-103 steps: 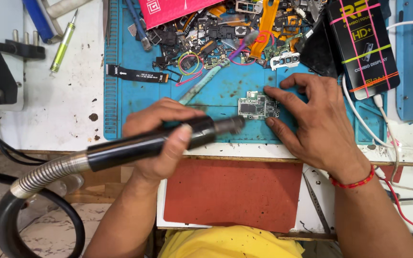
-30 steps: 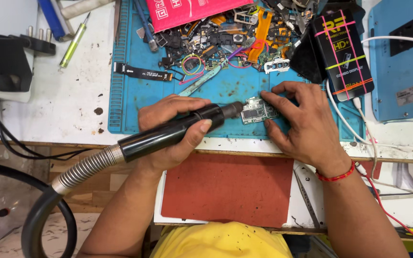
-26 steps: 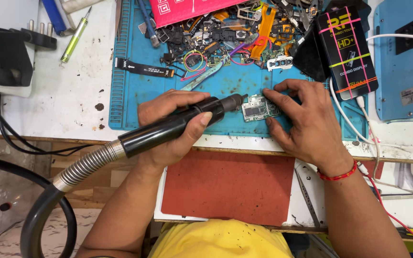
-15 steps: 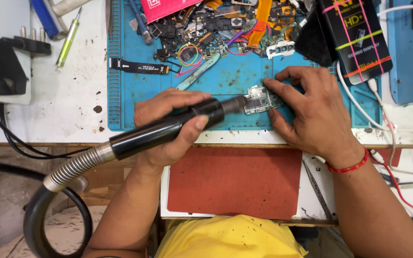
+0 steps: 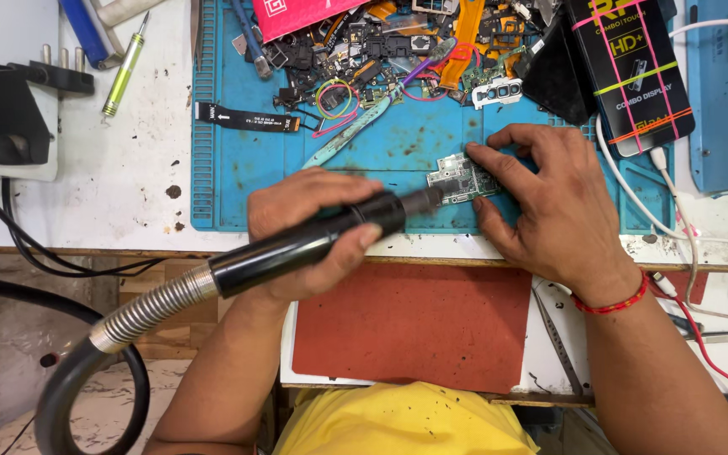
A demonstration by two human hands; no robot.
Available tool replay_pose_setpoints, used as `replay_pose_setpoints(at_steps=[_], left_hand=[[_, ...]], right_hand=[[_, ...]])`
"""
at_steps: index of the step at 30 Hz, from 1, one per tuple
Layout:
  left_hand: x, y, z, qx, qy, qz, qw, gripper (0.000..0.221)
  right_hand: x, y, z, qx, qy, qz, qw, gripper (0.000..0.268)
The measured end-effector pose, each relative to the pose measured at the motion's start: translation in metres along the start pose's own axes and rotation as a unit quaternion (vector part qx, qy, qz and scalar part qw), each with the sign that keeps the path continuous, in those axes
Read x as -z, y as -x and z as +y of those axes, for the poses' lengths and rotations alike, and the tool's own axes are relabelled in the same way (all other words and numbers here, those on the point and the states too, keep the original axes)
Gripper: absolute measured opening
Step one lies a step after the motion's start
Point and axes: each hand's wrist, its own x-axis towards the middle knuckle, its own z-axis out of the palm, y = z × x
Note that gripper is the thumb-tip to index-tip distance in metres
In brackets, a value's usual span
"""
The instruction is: The person heats a circuit board with a heat gun, holding the component in place with their hand.
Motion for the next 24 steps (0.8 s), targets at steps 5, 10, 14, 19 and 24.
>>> replay_pose_setpoints(at_steps=[5,10,14,19,24], left_hand=[[0.0033,-0.0014,0.0003,0.002,0.040,-0.022,0.999,0.031],[0.0027,-0.0004,-0.0010,0.032,0.020,0.002,0.999,0.029],[-0.0008,-0.0001,-0.0008,0.054,0.006,0.036,0.998,0.027],[-0.0006,0.0047,-0.0015,0.048,0.008,0.023,0.999,0.029],[0.0029,0.0028,-0.0013,0.032,0.024,0.013,0.999,0.030]], right_hand=[[0.0007,-0.0013,0.0003,0.001,-0.001,0.000,1.000,0.050],[0.0022,-0.0014,-0.0004,-0.008,-0.011,0.011,1.000,0.048],[0.0011,-0.0015,-0.0003,-0.018,-0.010,0.023,1.000,0.045],[-0.0016,0.0019,0.0010,-0.029,-0.002,0.044,0.999,0.045],[0.0010,-0.0003,0.0016,0.001,-0.001,0.020,1.000,0.046]])
